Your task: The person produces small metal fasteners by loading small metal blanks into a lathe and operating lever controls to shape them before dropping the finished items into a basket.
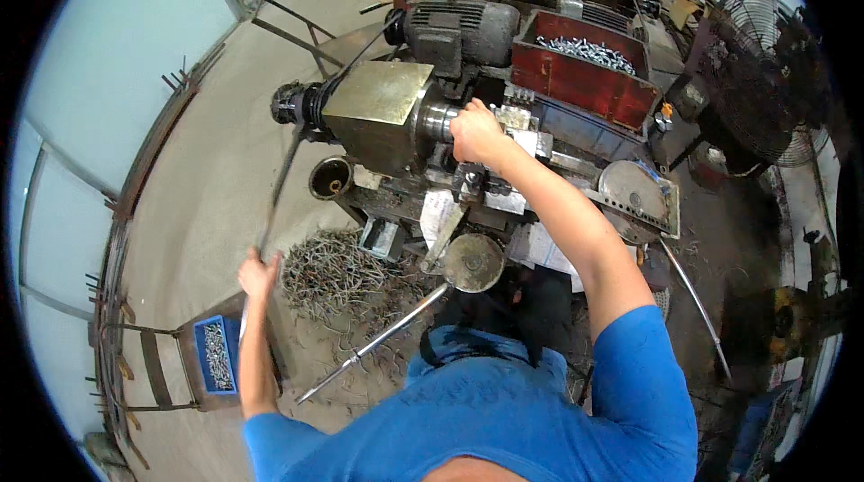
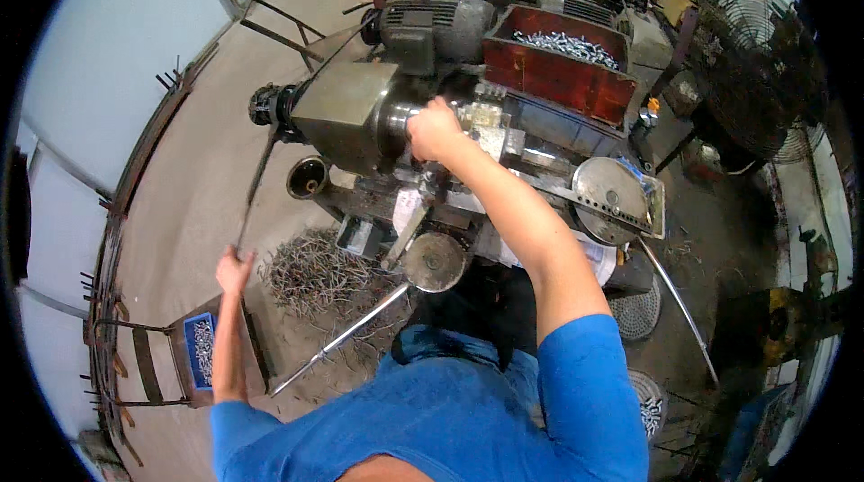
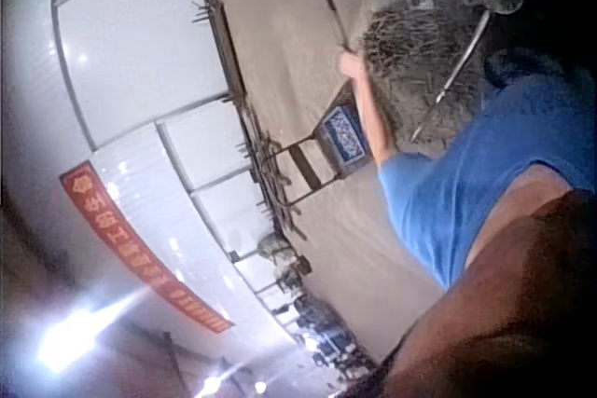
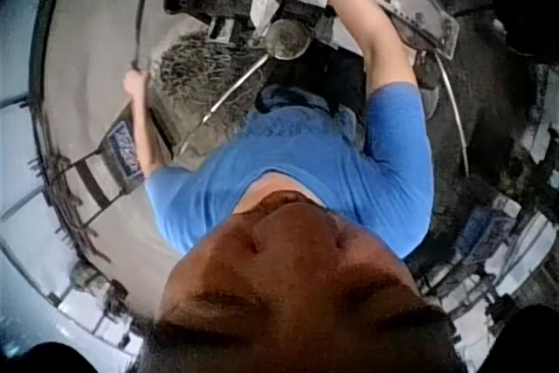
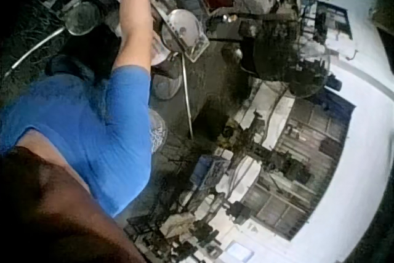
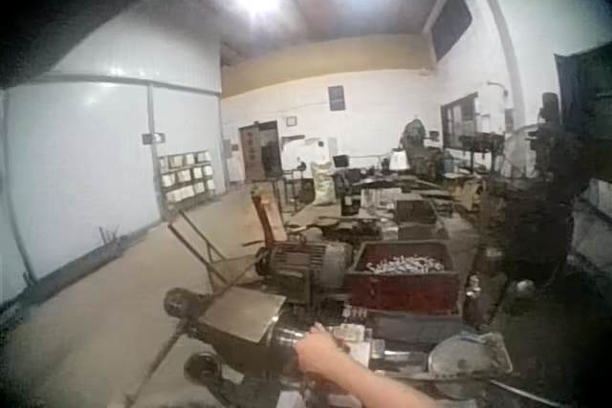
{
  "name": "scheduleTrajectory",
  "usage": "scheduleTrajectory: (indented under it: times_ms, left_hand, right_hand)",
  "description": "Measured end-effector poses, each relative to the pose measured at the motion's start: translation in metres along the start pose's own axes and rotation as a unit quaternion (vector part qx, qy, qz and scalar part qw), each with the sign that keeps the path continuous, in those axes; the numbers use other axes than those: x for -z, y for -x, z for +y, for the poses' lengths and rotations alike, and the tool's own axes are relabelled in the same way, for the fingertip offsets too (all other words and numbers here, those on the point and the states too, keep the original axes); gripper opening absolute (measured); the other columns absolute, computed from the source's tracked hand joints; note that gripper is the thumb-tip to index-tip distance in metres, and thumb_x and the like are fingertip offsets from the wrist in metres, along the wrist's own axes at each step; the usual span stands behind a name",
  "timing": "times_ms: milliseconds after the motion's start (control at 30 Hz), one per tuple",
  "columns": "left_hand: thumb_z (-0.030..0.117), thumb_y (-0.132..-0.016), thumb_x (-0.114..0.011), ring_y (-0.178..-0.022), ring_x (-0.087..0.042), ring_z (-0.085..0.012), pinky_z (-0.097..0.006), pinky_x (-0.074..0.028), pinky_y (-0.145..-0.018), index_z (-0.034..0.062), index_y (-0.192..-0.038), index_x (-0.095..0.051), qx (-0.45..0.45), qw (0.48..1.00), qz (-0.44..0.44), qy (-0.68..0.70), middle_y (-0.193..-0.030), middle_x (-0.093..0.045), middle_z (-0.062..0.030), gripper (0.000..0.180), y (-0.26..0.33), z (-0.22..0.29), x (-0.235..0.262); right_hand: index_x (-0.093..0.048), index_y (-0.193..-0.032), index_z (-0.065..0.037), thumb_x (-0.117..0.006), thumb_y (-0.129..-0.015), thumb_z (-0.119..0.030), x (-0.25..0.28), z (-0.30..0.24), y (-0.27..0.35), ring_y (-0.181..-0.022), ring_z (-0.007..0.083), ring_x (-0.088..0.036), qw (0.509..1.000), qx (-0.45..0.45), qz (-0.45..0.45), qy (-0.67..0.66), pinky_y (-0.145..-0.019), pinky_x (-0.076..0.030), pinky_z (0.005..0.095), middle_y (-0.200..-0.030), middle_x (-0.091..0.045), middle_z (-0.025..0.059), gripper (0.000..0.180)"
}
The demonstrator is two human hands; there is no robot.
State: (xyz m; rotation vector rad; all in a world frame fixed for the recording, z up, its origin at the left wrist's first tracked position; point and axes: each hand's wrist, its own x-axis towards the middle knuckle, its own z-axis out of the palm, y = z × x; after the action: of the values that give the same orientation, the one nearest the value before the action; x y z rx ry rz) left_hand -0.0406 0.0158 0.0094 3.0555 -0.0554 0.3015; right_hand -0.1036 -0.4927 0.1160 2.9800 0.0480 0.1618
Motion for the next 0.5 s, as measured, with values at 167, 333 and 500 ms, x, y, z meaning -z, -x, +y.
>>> scheduleTrajectory:
  times_ms: [167,333,500]
  left_hand:
    - [0.044,-0.069,-0.068,-0.083,-0.061,-0.0408,-0.047,-0.049,-0.073,-0.0017,-0.099,-0.057,0.034,0.997,-0.03,0.057,-0.085,-0.063,-0.0251,0.056,0.056,0.079,0.039]
    - [0.034,-0.072,-0.068,-0.07,-0.061,-0.0368,-0.043,-0.049,-0.064,-0.0031,-0.081,-0.057,-0.012,0.978,-0.123,0.17,-0.072,-0.062,-0.0213,0.039,0.025,0.053,0.022]
    - [0.017,-0.08,-0.061,-0.043,-0.059,-0.017,-0.032,-0.047,-0.044,-0.0037,-0.08,-0.059,-0.054,0.924,-0.2,0.322,-0.053,-0.057,-0.0091,0.02,-0.004,0.056,0.017]
  right_hand:
    - [-0.069,-0.074,-0.007,-0.063,-0.062,-0.021,-0.005,0.005,0.0,-0.086,0.0271,-0.061,0.999,0.031,-0.026,-0.014,-0.085,-0.044,0.0346,-0.082,-0.067,0.0115,0.02]
    - [-0.069,-0.07,-0.008,-0.063,-0.06,-0.02,-0.017,-0.003,-0.003,-0.084,0.0279,-0.061,0.999,0.033,0.019,-0.006,-0.084,-0.042,0.0347,-0.079,-0.066,0.0121,0.017]
    - [-0.069,-0.07,-0.008,-0.064,-0.058,-0.019,-0.017,0.001,-0.003,-0.089,0.0291,-0.059,0.999,0.02,0.01,-0.048,-0.086,-0.042,0.0346,-0.082,-0.066,0.0135,0.017]
